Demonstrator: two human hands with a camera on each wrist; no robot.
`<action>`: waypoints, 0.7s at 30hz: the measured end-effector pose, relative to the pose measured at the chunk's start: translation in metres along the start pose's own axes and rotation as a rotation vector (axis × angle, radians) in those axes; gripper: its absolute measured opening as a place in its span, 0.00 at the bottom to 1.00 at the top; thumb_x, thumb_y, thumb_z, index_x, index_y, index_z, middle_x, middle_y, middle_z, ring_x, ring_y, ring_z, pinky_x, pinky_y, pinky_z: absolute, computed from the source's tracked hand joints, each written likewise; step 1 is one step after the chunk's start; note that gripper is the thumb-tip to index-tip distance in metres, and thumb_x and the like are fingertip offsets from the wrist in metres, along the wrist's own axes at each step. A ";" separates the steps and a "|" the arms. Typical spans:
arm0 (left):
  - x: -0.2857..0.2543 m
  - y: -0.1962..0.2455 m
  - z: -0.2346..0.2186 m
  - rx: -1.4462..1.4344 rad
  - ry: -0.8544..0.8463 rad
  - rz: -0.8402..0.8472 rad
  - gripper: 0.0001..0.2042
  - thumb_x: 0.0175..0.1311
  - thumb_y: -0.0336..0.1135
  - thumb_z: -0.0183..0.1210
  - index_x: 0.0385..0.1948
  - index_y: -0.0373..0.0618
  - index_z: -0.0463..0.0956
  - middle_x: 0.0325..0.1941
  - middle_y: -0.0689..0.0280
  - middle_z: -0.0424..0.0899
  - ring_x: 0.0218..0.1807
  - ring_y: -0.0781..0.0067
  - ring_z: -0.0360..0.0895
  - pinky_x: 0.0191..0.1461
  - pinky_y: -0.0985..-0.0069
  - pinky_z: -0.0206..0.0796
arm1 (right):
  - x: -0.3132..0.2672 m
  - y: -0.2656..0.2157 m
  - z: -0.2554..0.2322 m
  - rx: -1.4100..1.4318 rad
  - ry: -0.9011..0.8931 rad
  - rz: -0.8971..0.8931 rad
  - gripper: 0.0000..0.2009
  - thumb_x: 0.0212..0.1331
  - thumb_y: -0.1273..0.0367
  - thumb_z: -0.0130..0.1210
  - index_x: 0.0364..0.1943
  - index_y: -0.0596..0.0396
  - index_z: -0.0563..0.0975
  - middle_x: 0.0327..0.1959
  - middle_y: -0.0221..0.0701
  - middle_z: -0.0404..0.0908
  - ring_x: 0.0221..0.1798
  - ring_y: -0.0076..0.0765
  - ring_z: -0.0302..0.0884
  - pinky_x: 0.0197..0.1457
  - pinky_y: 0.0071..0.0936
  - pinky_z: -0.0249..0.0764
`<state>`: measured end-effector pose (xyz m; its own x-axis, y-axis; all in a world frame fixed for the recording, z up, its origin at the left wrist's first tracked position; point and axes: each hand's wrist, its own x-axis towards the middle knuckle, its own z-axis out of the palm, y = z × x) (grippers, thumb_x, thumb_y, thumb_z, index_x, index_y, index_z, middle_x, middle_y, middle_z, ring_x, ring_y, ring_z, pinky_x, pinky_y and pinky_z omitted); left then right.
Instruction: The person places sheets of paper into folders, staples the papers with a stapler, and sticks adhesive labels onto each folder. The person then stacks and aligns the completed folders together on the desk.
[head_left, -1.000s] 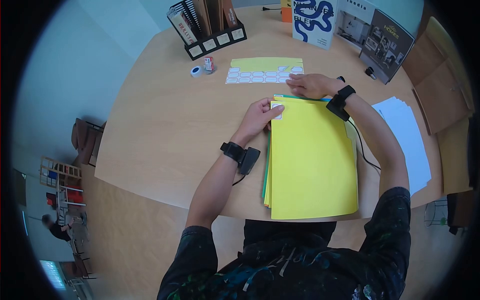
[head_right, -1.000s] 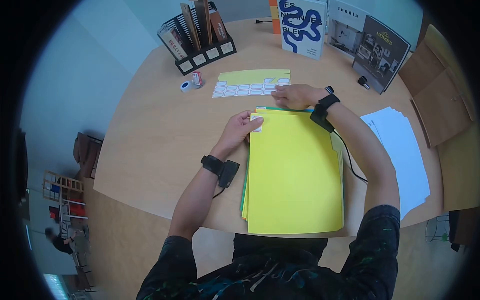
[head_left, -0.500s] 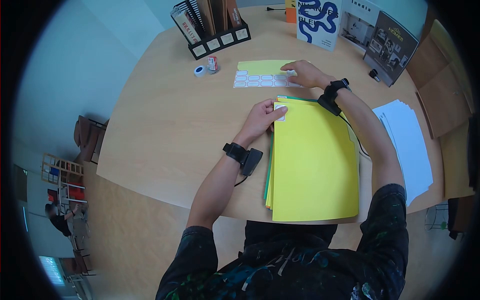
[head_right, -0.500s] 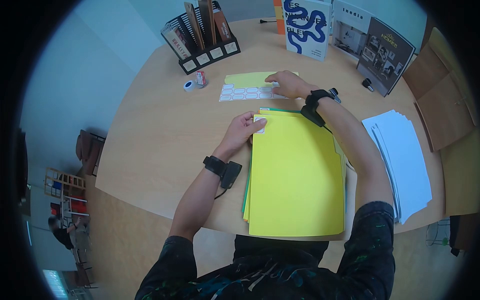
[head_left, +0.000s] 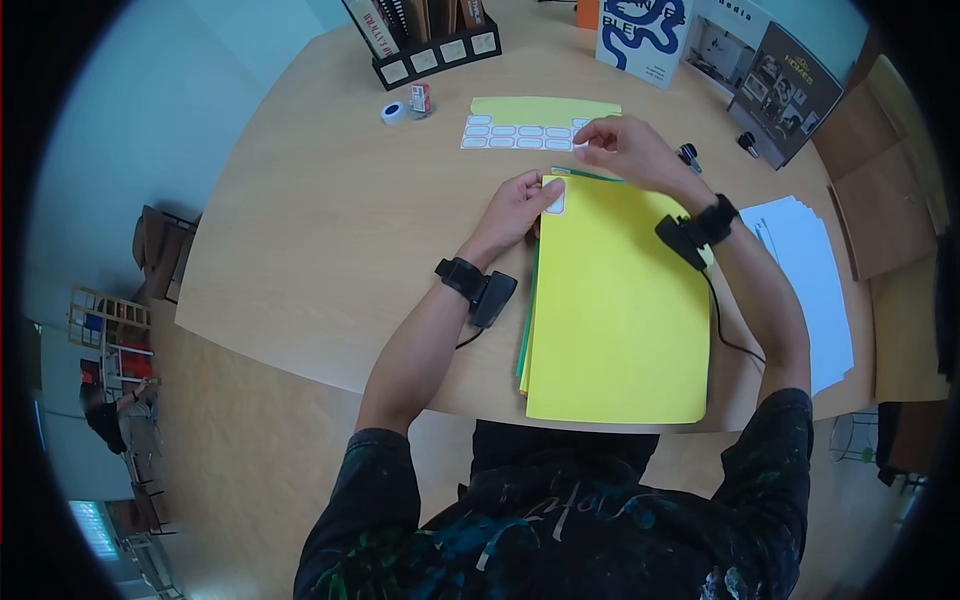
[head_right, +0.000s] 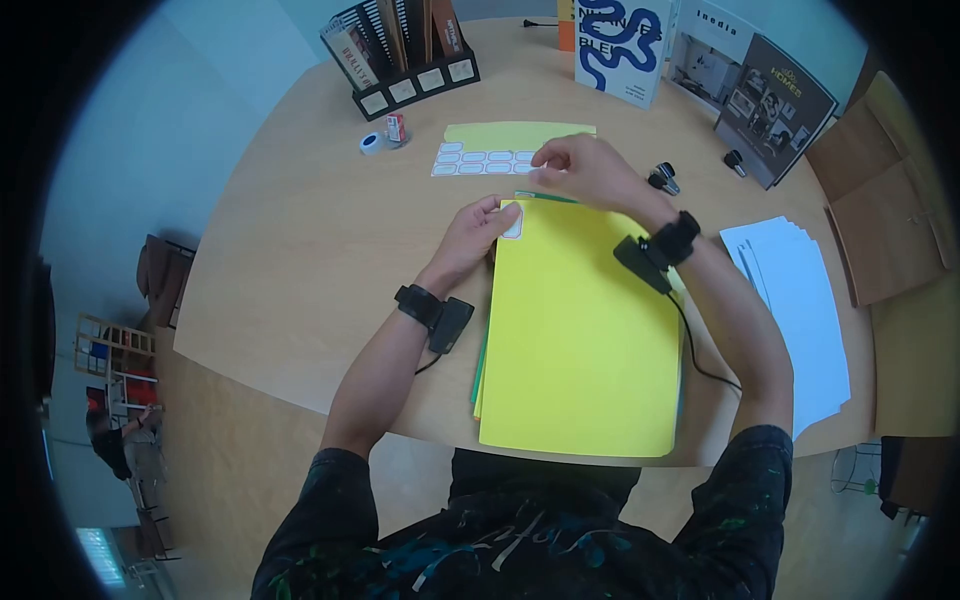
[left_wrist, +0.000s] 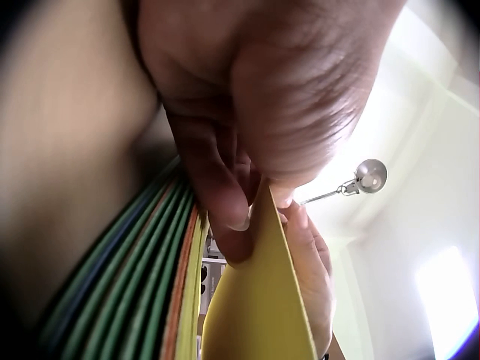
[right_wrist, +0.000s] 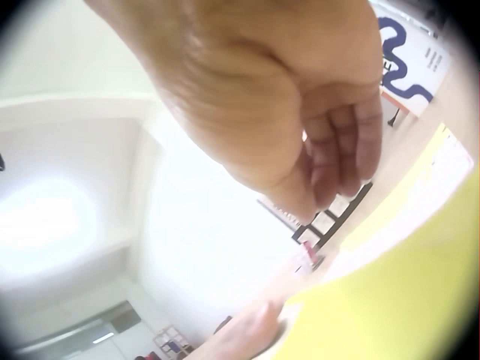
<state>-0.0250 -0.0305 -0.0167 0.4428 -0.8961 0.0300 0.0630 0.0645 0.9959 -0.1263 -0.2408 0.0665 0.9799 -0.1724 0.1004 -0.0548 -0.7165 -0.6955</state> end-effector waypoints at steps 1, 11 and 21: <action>0.001 -0.001 -0.001 0.008 0.008 0.010 0.16 0.78 0.47 0.53 0.50 0.43 0.77 0.32 0.75 0.84 0.31 0.90 0.78 0.33 0.88 0.66 | -0.016 -0.005 0.011 -0.102 0.080 -0.110 0.20 0.60 0.60 0.66 0.50 0.60 0.82 0.40 0.39 0.86 0.44 0.42 0.83 0.50 0.33 0.76; -0.005 0.006 0.002 0.069 0.033 0.003 0.19 0.81 0.52 0.43 0.43 0.48 0.76 0.28 0.76 0.80 0.24 0.90 0.75 0.26 0.88 0.64 | -0.027 -0.016 0.046 -0.171 0.047 0.011 0.23 0.57 0.50 0.66 0.40 0.58 0.82 0.37 0.44 0.84 0.43 0.46 0.81 0.47 0.40 0.74; -0.005 0.015 0.000 0.109 -0.036 -0.024 0.14 0.72 0.44 0.62 0.47 0.43 0.76 0.38 0.71 0.86 0.31 0.89 0.78 0.34 0.84 0.68 | -0.045 -0.005 0.028 0.082 0.216 0.065 0.17 0.63 0.57 0.61 0.41 0.60 0.85 0.37 0.41 0.86 0.41 0.43 0.83 0.48 0.36 0.76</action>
<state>-0.0268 -0.0249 -0.0017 0.4098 -0.9121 0.0076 -0.0257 -0.0032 0.9997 -0.1646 -0.2105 0.0450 0.9105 -0.3635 0.1973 -0.0921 -0.6433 -0.7600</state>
